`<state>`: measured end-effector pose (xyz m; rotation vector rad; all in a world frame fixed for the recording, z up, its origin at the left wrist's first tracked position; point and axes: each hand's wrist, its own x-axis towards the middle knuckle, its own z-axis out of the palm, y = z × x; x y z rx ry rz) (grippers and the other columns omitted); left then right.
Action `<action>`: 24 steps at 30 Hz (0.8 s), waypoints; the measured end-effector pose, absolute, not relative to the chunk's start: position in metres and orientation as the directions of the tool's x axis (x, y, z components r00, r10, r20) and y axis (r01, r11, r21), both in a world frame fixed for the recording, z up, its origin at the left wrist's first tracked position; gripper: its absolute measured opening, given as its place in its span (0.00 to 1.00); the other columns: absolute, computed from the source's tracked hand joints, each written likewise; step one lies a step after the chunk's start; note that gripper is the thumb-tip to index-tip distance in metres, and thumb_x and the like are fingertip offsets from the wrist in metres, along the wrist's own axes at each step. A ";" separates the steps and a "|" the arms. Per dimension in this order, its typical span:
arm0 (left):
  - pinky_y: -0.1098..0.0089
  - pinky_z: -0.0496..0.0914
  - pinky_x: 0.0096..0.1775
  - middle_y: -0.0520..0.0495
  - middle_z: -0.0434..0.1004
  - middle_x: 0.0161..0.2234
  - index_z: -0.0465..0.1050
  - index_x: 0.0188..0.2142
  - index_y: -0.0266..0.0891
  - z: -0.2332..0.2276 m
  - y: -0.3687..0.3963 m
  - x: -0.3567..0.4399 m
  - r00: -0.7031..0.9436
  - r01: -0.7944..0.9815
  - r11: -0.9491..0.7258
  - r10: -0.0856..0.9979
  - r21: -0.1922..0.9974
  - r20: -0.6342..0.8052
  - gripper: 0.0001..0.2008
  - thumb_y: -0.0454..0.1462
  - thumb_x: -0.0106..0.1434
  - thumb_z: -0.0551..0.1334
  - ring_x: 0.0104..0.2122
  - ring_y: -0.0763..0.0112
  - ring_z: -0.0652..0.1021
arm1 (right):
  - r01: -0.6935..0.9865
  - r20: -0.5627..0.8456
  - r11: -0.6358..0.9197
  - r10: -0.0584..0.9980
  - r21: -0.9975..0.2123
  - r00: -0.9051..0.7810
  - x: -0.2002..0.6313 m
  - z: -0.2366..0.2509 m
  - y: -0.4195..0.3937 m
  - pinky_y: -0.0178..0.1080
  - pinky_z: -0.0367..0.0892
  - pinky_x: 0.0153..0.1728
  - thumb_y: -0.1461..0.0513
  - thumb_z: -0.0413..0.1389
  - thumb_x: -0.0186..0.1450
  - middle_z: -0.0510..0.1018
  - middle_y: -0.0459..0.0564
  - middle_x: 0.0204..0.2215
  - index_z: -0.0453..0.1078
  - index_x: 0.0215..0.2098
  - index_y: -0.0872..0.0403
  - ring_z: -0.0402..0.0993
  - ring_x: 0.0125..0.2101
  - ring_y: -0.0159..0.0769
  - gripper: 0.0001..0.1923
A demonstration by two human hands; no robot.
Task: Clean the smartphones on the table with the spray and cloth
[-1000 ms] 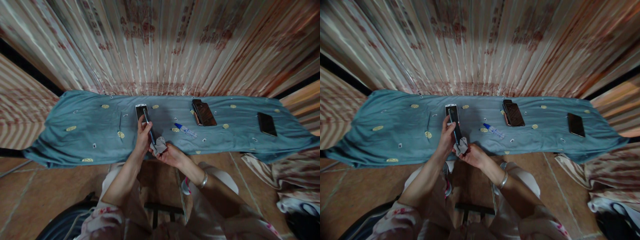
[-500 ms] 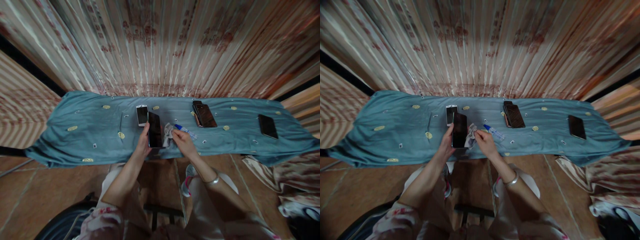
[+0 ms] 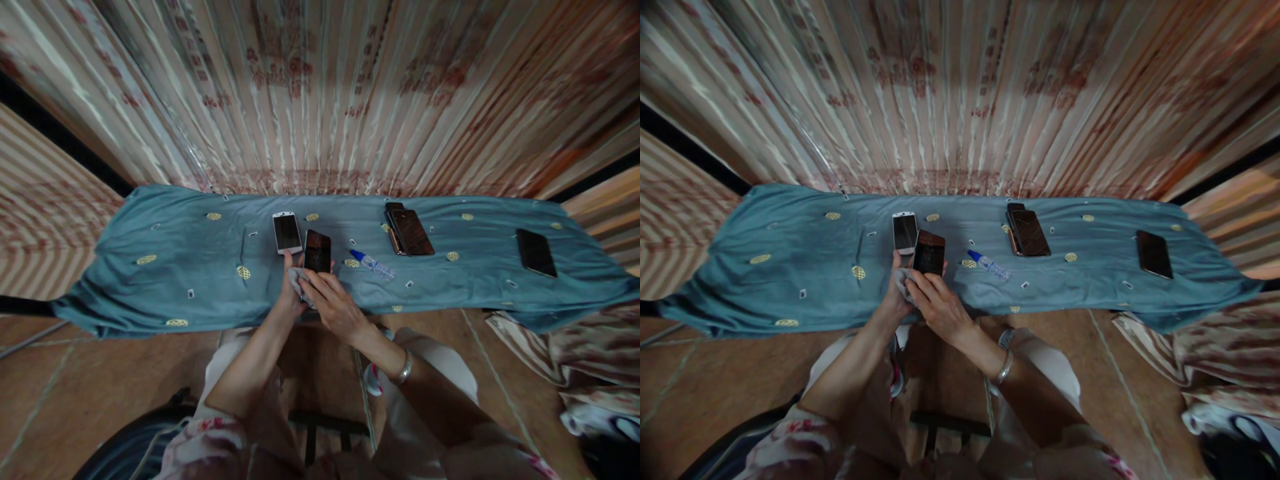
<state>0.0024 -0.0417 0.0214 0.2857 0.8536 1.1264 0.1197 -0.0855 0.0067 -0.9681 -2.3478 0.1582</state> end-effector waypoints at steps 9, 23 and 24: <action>0.60 0.74 0.44 0.41 0.80 0.41 0.72 0.52 0.38 0.033 -0.054 0.019 0.291 -0.677 0.518 0.841 0.523 -0.457 0.31 0.54 0.69 0.41 0.45 0.57 0.79 | 0.730 0.514 0.600 0.761 -0.327 -0.396 0.136 0.016 -0.053 0.52 0.62 0.58 0.72 0.42 0.67 0.63 0.59 0.62 0.56 0.66 0.57 0.61 0.58 0.46 0.29; 0.66 0.74 0.43 0.44 0.82 0.38 0.76 0.48 0.39 0.031 -0.052 0.014 0.305 -0.668 0.500 0.859 0.551 -0.411 0.25 0.53 0.65 0.54 0.41 0.61 0.81 | 0.788 0.465 0.458 0.849 -0.411 -0.251 0.147 0.010 -0.045 0.57 0.57 0.61 0.69 0.39 0.68 0.61 0.64 0.63 0.53 0.67 0.62 0.56 0.61 0.49 0.28; 0.66 0.74 0.43 0.44 0.82 0.38 0.75 0.48 0.39 0.030 -0.052 0.014 0.302 -0.671 0.500 0.859 0.547 -0.414 0.24 0.53 0.66 0.53 0.41 0.62 0.81 | 0.790 0.467 0.464 0.845 -0.401 -0.260 0.145 0.010 -0.047 0.57 0.57 0.61 0.69 0.40 0.68 0.61 0.64 0.63 0.53 0.66 0.62 0.56 0.61 0.50 0.28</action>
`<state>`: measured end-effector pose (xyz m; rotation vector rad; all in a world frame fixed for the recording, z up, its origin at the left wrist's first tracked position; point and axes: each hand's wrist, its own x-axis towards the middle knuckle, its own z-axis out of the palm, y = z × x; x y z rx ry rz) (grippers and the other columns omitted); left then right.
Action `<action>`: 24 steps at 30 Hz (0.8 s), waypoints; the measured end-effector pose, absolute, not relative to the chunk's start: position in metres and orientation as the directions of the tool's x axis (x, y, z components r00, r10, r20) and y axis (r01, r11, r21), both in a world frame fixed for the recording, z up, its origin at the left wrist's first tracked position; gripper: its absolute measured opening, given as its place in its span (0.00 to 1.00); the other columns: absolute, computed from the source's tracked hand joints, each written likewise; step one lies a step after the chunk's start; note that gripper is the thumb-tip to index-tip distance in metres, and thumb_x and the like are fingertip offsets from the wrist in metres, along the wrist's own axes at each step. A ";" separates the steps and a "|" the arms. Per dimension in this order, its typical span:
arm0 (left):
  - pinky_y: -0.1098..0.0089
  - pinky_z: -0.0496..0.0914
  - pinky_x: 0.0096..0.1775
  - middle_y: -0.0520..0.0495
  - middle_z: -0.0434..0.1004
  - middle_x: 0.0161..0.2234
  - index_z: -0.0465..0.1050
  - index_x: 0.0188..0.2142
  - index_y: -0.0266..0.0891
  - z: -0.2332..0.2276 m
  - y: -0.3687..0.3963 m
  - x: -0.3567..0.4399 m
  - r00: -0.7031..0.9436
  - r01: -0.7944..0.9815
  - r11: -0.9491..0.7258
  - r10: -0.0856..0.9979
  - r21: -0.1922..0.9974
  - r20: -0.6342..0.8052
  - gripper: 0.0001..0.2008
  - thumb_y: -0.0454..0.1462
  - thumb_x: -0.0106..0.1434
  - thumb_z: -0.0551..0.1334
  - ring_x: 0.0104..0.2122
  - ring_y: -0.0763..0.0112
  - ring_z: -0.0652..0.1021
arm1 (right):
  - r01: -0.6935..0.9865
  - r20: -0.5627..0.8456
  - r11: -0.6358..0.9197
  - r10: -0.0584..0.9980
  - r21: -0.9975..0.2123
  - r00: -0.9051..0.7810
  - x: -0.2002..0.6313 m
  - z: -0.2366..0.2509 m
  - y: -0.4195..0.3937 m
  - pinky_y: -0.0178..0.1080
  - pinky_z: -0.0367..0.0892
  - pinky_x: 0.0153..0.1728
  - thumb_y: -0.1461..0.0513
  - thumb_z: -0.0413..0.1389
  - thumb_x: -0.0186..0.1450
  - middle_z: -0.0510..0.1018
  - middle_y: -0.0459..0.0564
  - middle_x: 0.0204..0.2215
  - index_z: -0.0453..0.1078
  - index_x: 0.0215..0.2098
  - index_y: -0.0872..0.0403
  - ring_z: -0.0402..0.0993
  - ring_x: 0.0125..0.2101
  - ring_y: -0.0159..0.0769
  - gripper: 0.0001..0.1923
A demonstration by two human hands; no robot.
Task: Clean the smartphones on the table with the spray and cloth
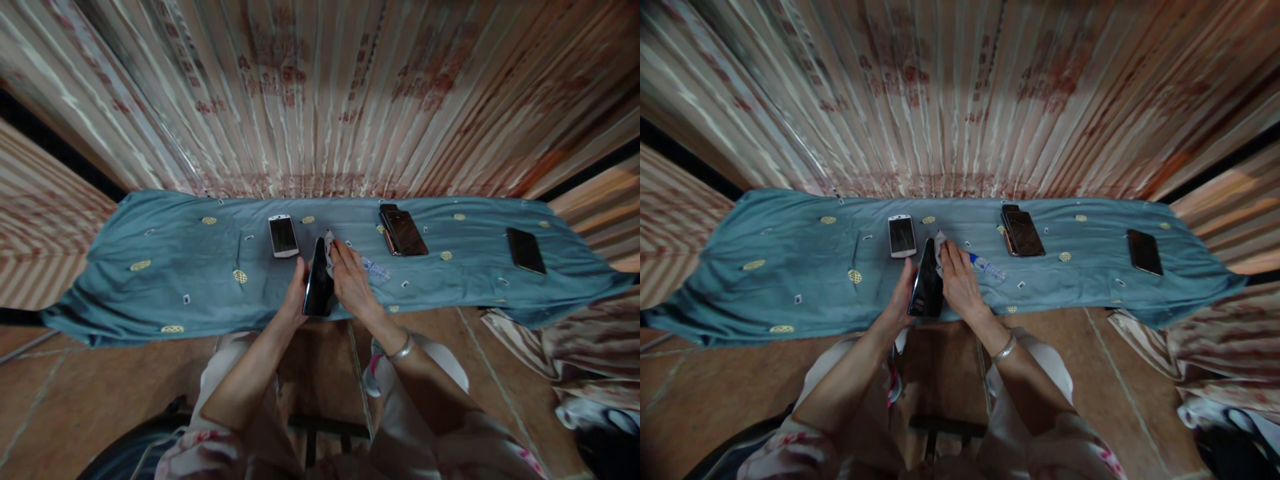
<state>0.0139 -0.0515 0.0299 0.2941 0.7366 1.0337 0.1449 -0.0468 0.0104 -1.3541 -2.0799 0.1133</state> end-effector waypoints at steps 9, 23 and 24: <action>0.61 0.73 0.46 0.43 0.82 0.41 0.73 0.53 0.41 0.025 -0.053 0.016 0.319 -0.671 0.520 0.846 0.529 -0.428 0.24 0.51 0.67 0.52 0.44 0.60 0.80 | 0.777 0.461 0.515 0.824 -0.363 -0.330 0.140 0.012 -0.048 0.56 0.57 0.61 0.71 0.40 0.67 0.61 0.62 0.63 0.51 0.68 0.59 0.55 0.62 0.49 0.30; 0.64 0.75 0.42 0.43 0.82 0.35 0.75 0.49 0.35 0.031 -0.044 -0.002 0.271 -0.686 0.546 0.805 0.481 -0.528 0.22 0.46 0.68 0.51 0.37 0.62 0.82 | 0.757 0.482 0.566 0.789 -0.327 -0.381 0.130 0.003 -0.062 0.55 0.61 0.59 0.71 0.41 0.67 0.63 0.64 0.62 0.54 0.66 0.62 0.58 0.60 0.49 0.29; 0.64 0.75 0.41 0.43 0.82 0.34 0.75 0.48 0.35 0.030 -0.043 -0.003 0.255 -0.691 0.541 0.803 0.479 -0.539 0.21 0.46 0.68 0.52 0.36 0.63 0.82 | 0.741 0.479 0.585 0.780 -0.330 -0.402 0.127 0.002 -0.066 0.55 0.61 0.59 0.71 0.41 0.67 0.63 0.64 0.62 0.53 0.67 0.60 0.58 0.60 0.49 0.29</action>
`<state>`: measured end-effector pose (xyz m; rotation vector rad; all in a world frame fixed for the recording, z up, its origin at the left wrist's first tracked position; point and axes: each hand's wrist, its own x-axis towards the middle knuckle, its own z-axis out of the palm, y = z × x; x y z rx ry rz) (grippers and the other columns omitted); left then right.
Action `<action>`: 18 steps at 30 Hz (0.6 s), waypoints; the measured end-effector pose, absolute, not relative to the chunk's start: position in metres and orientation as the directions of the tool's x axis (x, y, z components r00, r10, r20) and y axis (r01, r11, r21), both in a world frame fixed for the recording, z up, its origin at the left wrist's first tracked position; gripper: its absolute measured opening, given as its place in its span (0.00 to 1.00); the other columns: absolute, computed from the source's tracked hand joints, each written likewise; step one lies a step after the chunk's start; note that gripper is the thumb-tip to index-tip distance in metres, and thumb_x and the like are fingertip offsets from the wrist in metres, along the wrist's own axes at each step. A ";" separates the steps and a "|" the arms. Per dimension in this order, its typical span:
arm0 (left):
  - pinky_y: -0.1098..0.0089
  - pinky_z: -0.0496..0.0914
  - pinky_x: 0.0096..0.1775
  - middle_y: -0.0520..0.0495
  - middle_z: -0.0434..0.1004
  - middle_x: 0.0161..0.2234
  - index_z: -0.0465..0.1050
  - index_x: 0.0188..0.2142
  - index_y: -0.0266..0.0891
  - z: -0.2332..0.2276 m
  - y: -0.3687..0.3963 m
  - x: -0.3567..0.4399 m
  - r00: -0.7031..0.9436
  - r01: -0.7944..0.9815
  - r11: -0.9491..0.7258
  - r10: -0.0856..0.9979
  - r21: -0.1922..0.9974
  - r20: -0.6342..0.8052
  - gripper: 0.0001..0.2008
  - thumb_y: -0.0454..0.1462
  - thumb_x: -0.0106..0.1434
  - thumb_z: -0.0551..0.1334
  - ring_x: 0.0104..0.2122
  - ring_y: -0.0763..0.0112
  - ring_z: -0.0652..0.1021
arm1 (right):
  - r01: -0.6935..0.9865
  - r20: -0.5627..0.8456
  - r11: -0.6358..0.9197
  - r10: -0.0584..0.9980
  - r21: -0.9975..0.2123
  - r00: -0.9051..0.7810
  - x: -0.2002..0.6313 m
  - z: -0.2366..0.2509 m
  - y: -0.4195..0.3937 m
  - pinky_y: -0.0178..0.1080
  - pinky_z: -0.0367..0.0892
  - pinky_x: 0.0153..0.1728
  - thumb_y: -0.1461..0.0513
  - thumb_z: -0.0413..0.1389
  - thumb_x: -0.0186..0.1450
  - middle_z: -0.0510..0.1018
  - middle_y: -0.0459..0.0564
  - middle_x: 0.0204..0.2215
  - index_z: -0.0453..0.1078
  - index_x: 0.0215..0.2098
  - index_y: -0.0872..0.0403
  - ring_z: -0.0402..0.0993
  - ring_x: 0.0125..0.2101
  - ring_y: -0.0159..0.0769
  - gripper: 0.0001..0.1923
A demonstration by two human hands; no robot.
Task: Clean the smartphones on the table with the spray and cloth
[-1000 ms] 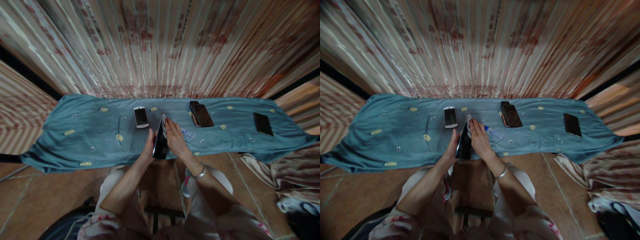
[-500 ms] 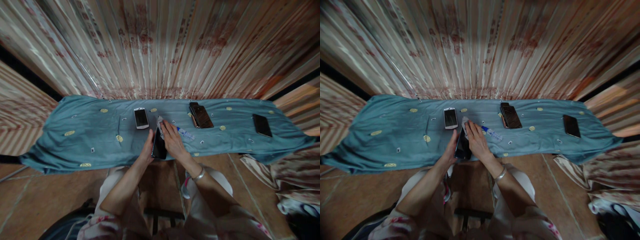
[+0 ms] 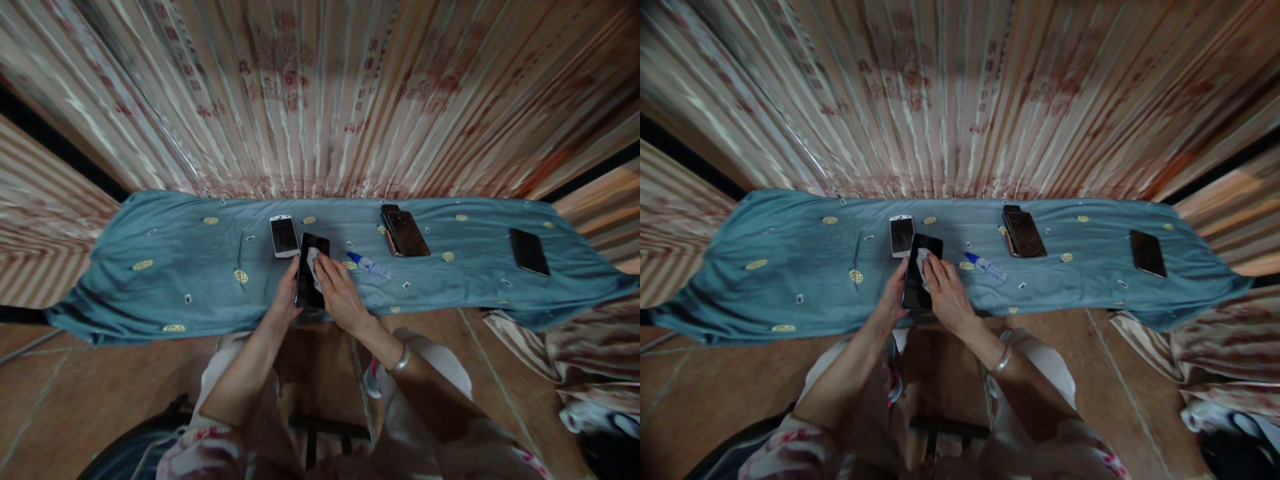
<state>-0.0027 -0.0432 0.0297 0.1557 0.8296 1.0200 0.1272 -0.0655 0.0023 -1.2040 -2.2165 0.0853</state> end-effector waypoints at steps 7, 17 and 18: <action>0.73 0.73 0.29 0.49 0.78 0.23 0.77 0.34 0.36 0.024 -0.041 -0.001 0.207 -0.707 0.530 0.788 0.468 -0.579 0.19 0.45 0.68 0.53 0.22 0.72 0.77 | 0.694 0.488 0.655 0.730 -0.300 -0.478 0.124 0.004 -0.075 0.53 0.60 0.60 0.72 0.42 0.67 0.64 0.63 0.61 0.57 0.65 0.62 0.59 0.59 0.48 0.28; 0.63 0.70 0.50 0.43 0.82 0.42 0.72 0.54 0.34 0.027 -0.051 0.017 0.389 -0.677 0.622 0.756 0.393 -0.527 0.24 0.45 0.70 0.48 0.44 0.62 0.80 | 0.797 0.491 0.502 0.816 -0.336 -0.307 0.151 0.011 -0.045 0.53 0.63 0.58 0.70 0.41 0.68 0.66 0.62 0.59 0.62 0.62 0.60 0.61 0.58 0.47 0.26; 0.63 0.70 0.50 0.43 0.82 0.42 0.71 0.54 0.34 0.028 -0.052 0.018 0.385 -0.682 0.614 0.763 0.397 -0.519 0.25 0.46 0.70 0.47 0.45 0.62 0.80 | 0.797 0.493 0.501 0.815 -0.338 -0.303 0.152 0.011 -0.044 0.53 0.63 0.58 0.70 0.41 0.68 0.66 0.62 0.59 0.62 0.62 0.60 0.61 0.58 0.47 0.26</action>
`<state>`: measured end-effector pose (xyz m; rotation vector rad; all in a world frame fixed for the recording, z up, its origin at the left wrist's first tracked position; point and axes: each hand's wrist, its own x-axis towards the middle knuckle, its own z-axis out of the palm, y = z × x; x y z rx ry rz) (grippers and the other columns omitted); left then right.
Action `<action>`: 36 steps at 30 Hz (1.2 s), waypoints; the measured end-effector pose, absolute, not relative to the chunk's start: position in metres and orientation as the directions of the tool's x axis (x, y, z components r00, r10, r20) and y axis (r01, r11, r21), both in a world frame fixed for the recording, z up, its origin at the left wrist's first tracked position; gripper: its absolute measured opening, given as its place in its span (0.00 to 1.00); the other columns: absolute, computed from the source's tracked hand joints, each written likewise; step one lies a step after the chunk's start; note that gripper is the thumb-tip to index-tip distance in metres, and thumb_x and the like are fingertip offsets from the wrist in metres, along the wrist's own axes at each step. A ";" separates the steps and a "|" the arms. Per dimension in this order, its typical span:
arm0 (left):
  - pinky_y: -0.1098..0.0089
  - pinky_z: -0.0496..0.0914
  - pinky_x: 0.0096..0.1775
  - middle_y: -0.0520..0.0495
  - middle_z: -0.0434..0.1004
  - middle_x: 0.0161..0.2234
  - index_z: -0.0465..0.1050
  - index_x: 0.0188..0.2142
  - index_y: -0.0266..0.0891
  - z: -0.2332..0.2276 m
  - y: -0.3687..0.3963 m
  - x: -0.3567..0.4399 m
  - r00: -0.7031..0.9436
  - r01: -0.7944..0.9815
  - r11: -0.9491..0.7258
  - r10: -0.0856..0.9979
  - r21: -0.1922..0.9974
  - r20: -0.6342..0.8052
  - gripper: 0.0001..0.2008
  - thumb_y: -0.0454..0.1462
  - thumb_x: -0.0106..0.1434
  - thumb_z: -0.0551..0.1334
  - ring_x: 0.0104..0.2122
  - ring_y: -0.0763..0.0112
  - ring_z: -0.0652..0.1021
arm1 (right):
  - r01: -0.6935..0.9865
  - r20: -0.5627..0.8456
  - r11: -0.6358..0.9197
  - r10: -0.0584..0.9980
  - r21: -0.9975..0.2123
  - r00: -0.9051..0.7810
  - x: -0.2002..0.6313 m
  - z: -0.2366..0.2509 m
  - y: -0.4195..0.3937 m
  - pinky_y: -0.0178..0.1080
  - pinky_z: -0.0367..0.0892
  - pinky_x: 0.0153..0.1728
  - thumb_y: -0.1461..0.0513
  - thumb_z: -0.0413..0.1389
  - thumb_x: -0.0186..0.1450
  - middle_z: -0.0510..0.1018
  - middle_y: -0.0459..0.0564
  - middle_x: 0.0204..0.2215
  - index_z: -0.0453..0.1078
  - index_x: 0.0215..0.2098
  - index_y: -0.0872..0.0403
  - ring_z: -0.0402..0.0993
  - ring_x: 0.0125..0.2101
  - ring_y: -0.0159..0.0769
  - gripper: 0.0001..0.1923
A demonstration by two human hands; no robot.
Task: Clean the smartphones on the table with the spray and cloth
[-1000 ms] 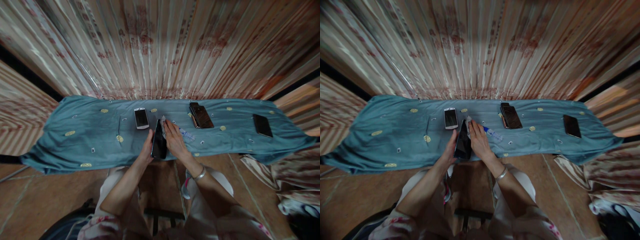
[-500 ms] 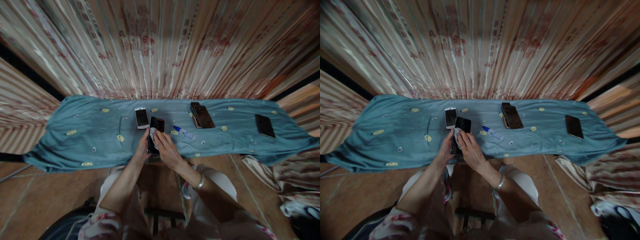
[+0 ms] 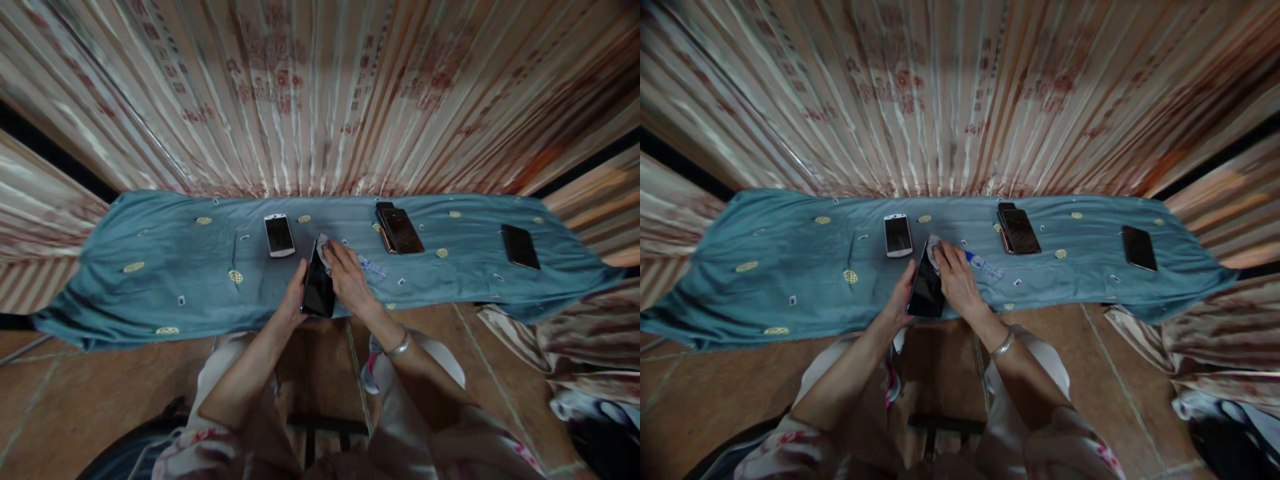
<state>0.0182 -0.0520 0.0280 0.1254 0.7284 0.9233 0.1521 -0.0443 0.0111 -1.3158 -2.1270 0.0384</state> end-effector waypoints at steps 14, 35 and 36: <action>0.66 0.73 0.46 0.47 0.80 0.30 0.74 0.51 0.37 0.035 -0.048 0.008 0.222 -0.645 0.585 0.759 0.492 -0.612 0.32 0.55 0.68 0.44 0.42 0.63 0.80 | 0.708 0.501 0.662 0.713 -0.247 -0.492 0.130 0.004 -0.069 0.53 0.65 0.56 0.72 0.44 0.66 0.64 0.61 0.61 0.61 0.63 0.56 0.61 0.57 0.46 0.27; 0.68 0.75 0.37 0.43 0.82 0.31 0.77 0.45 0.34 0.028 -0.052 0.014 0.294 -0.581 0.545 0.833 0.605 -0.468 0.22 0.49 0.65 0.57 0.31 0.65 0.82 | 0.794 0.464 0.452 0.851 -0.406 -0.247 0.162 0.010 -0.033 0.52 0.63 0.58 0.68 0.39 0.69 0.69 0.65 0.57 0.62 0.62 0.64 0.63 0.57 0.47 0.25; 0.68 0.75 0.37 0.43 0.82 0.32 0.77 0.46 0.34 0.029 -0.052 0.013 0.299 -0.588 0.549 0.830 0.594 -0.471 0.22 0.49 0.65 0.57 0.31 0.65 0.82 | 0.800 0.464 0.446 0.852 -0.401 -0.242 0.162 0.009 -0.033 0.52 0.63 0.58 0.68 0.39 0.69 0.69 0.65 0.57 0.62 0.62 0.64 0.63 0.57 0.47 0.25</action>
